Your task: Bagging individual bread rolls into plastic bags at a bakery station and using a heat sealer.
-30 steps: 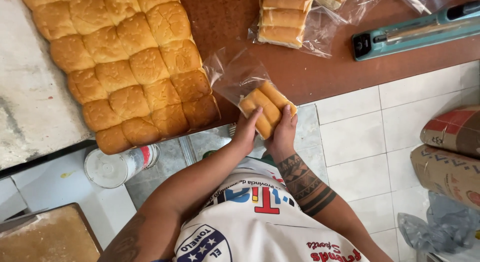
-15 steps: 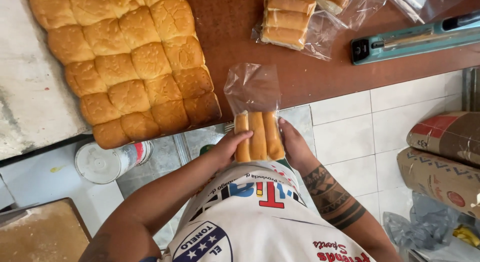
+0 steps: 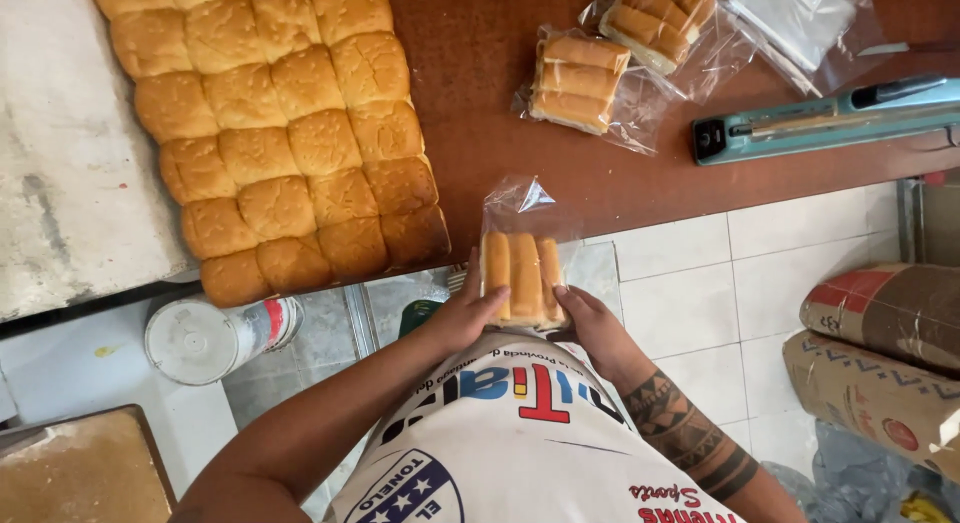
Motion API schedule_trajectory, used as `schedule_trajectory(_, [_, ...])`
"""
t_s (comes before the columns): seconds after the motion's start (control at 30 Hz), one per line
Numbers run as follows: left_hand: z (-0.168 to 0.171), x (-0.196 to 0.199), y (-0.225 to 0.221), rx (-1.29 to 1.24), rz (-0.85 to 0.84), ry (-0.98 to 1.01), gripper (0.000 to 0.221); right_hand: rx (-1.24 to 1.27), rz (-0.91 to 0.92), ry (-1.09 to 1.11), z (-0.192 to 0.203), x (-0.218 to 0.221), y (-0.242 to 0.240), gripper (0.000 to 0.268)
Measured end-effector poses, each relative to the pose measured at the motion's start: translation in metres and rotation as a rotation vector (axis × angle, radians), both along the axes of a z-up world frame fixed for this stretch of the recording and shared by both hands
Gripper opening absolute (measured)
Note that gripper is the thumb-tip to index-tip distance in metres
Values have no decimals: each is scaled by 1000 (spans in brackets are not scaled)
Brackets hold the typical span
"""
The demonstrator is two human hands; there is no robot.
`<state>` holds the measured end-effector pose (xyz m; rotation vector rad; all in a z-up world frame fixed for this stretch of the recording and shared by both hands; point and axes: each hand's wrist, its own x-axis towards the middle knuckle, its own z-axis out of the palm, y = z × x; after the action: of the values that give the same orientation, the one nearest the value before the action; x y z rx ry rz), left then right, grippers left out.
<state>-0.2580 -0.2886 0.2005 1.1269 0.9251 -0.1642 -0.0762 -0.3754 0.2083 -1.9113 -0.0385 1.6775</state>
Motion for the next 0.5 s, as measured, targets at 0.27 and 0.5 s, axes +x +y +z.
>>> schedule_trajectory(0.27, [-20, -2, 24, 328, -25, -17, 84, 71, 2, 3, -83, 21, 26, 58])
schedule_trajectory(0.5, [-95, 2, 41, 425, 23, 140, 59, 20, 125, -44, -75, 27, 48, 69])
